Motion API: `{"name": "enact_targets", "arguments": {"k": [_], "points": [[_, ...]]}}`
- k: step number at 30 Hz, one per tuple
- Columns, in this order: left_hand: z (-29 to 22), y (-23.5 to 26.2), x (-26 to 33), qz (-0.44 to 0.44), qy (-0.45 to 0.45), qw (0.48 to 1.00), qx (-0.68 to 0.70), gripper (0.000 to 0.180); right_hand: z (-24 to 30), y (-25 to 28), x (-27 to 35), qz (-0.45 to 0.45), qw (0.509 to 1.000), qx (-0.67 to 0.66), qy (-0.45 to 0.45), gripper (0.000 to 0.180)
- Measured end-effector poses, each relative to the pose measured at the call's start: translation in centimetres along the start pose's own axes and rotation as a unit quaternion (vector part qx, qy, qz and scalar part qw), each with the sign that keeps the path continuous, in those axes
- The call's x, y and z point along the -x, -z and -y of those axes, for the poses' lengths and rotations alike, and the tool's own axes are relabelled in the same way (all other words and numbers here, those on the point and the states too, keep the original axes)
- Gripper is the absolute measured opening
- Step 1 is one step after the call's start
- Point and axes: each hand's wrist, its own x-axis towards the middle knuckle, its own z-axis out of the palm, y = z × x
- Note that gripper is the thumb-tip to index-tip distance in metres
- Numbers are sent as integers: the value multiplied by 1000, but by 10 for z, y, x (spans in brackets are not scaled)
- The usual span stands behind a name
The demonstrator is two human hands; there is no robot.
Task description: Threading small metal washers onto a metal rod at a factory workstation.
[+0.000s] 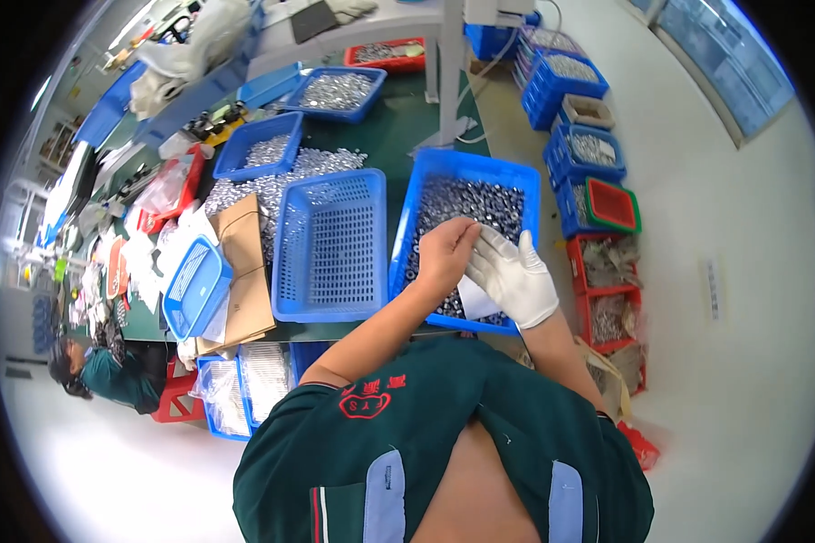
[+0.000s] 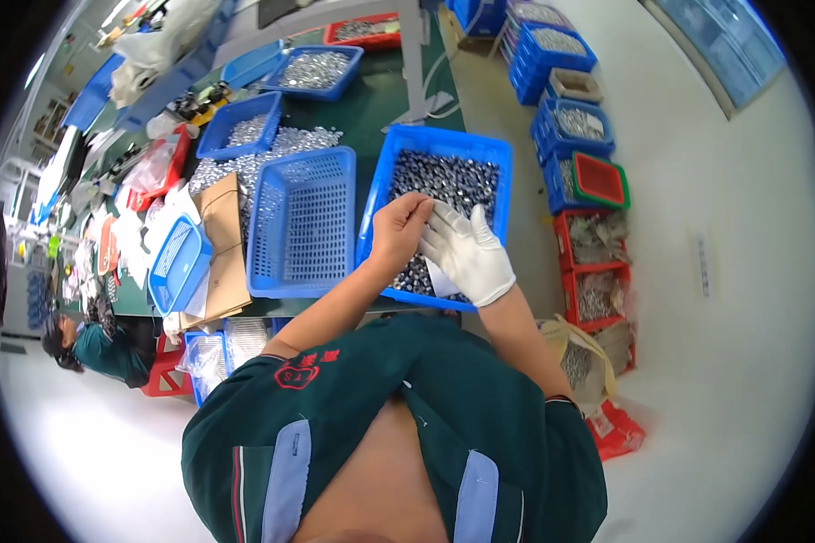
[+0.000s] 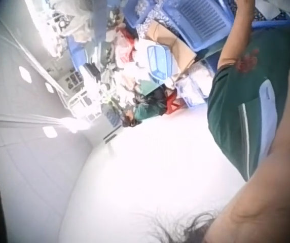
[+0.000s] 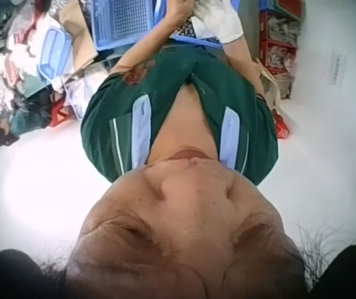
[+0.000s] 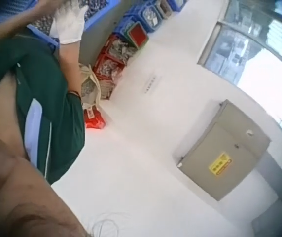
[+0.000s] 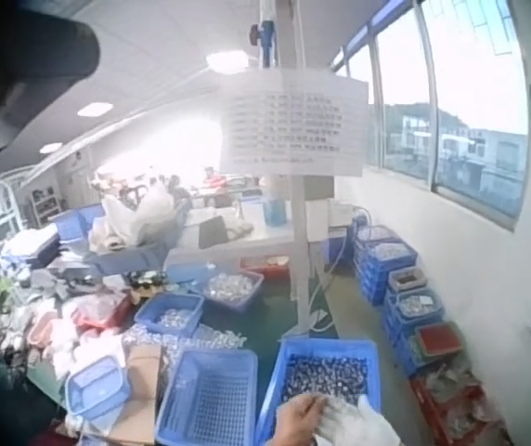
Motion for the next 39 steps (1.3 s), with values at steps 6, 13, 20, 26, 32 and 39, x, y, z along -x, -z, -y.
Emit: {"name": "enact_targets", "arguments": {"k": [6,13,20,26,32,39], "points": [[18,39,-24,-142,5,989,-50,15,-19,-25,-41,71,989,111,-59,72],[19,65,-22,-167,-16,986,0,16,-31,-24,-31,88,990,85,-65,53],[-12,40,17,-72,-4,995,71,16,-22,4,-66,119,981,151,18,25],[25,73,-5,-180,59,963,191,13,-40,-39,-68,58,991,28,-118,46],[6,84,8,-189,60,968,151,10,-45,-62,-50,75,986,39,-141,62],[-31,65,27,-28,-34,999,1,19,-53,-28,-66,-148,914,377,1,26]]}}
